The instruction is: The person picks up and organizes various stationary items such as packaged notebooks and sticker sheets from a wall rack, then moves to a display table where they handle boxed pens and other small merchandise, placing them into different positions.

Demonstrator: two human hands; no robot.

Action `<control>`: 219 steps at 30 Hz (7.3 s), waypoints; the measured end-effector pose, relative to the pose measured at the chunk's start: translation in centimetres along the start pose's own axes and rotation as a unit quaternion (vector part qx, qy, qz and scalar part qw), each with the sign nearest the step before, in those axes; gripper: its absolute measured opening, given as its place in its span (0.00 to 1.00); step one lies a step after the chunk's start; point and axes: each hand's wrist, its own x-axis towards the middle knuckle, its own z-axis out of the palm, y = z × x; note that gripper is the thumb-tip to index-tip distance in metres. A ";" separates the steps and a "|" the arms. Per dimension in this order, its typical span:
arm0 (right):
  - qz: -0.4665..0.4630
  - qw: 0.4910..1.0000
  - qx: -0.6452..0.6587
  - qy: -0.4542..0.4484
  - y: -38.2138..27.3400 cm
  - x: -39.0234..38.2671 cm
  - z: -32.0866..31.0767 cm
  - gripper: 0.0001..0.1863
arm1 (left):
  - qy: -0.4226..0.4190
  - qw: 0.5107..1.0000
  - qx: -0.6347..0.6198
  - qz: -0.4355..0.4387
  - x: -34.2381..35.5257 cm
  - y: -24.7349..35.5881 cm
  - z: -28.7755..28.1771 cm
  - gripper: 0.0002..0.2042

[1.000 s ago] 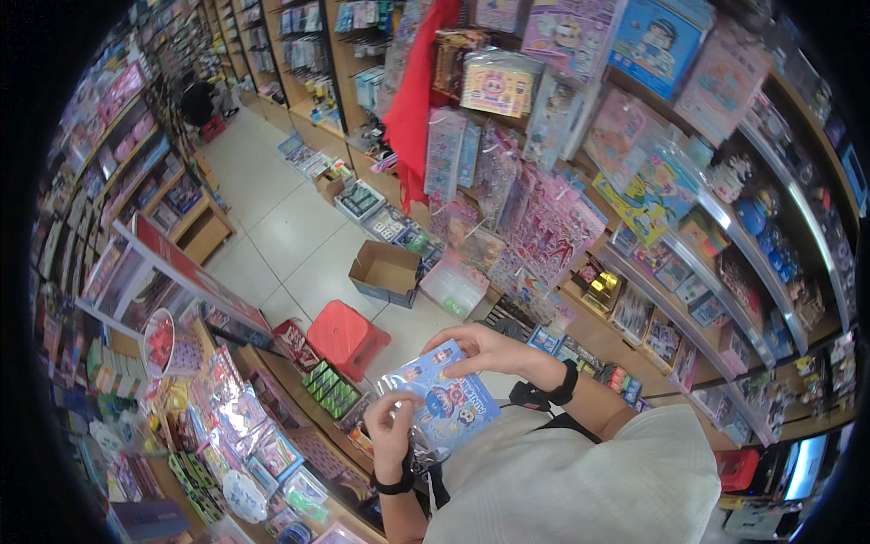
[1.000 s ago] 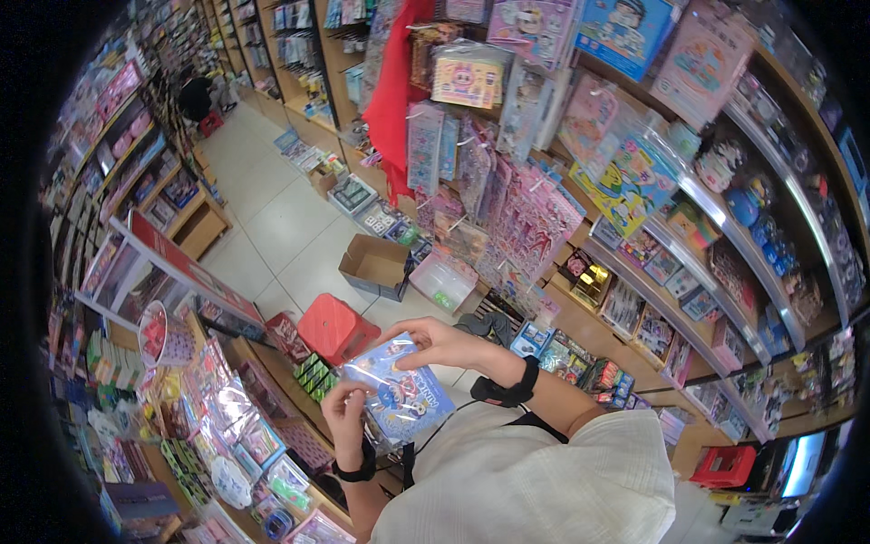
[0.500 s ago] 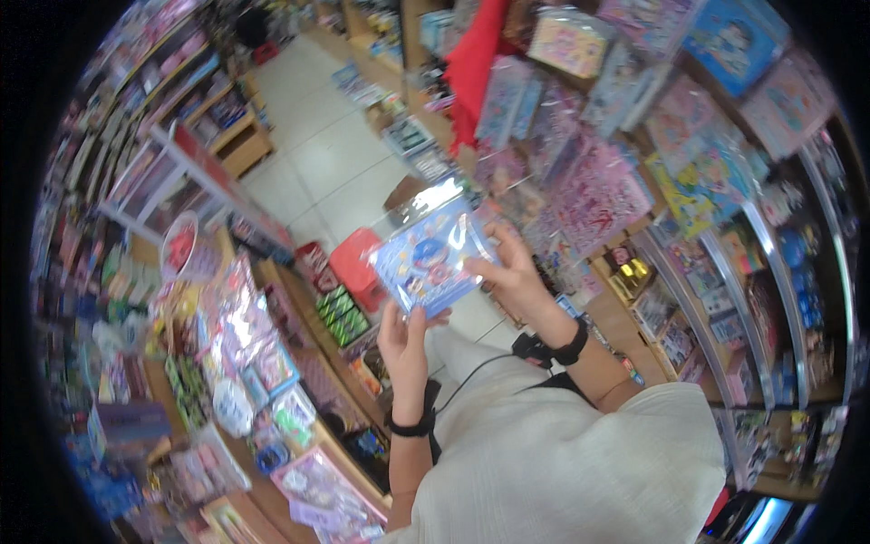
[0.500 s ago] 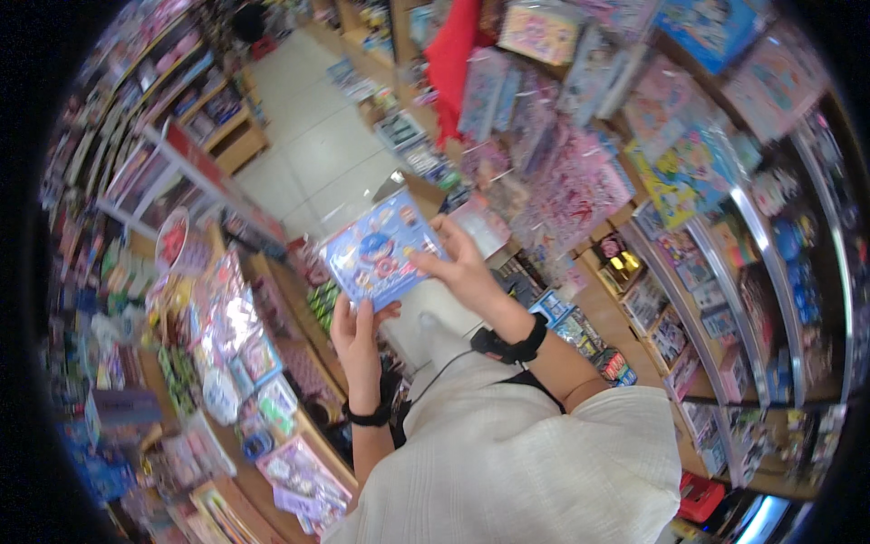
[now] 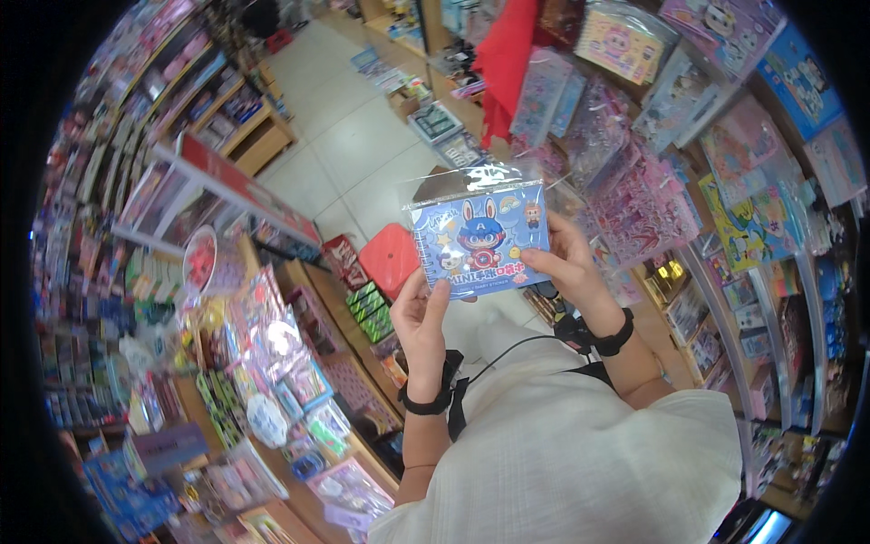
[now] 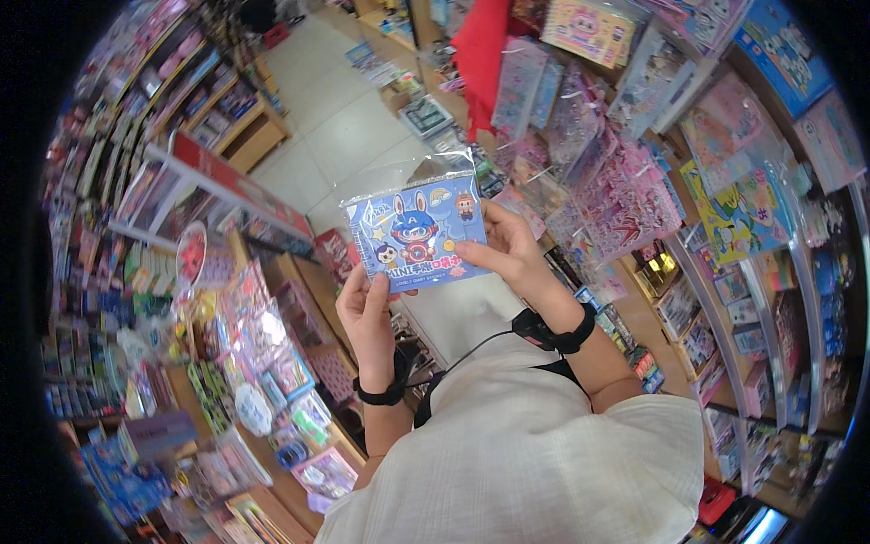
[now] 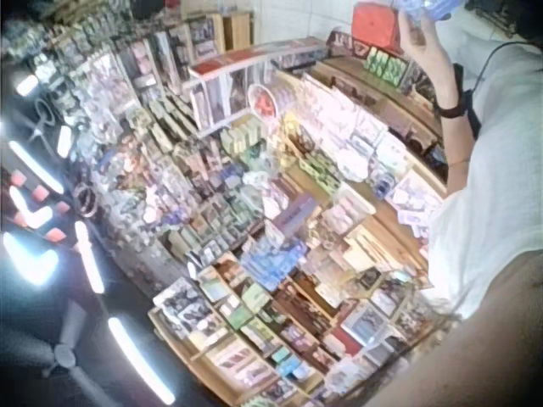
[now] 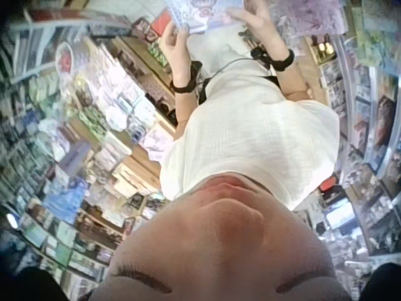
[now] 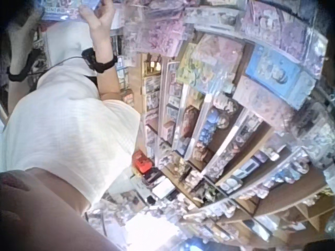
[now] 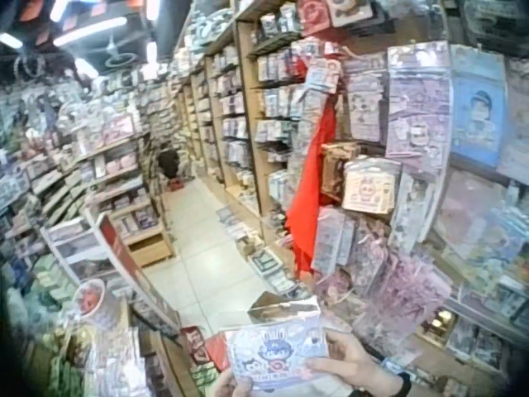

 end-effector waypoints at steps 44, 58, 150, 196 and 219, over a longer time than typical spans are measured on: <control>-0.265 0.657 -0.418 0.569 -20.7 34.9 -28.7 0.07 | -0.547 0.836 0.034 -0.029 53.4 -8.2 33.2 0.17; -0.287 0.372 -0.703 0.534 -14.9 34.9 -30.7 0.26 | -0.484 0.769 0.184 0.376 50.8 -9.2 37.6 0.29; 0.367 0.327 -0.179 0.852 10.0 -55.5 -13.6 0.16 | -0.962 0.243 -0.067 -0.105 -43.0 -16.0 57.7 0.28; -0.019 -0.489 0.569 0.660 24.1 -17.9 1.5 0.17 | -0.529 -0.839 -0.039 0.122 -39.7 -9.6 -0.6 0.14; -0.017 -0.574 0.500 0.648 36.4 -3.6 20.0 0.18 | -0.603 -0.793 -0.043 0.075 -31.3 -2.8 -26.4 0.13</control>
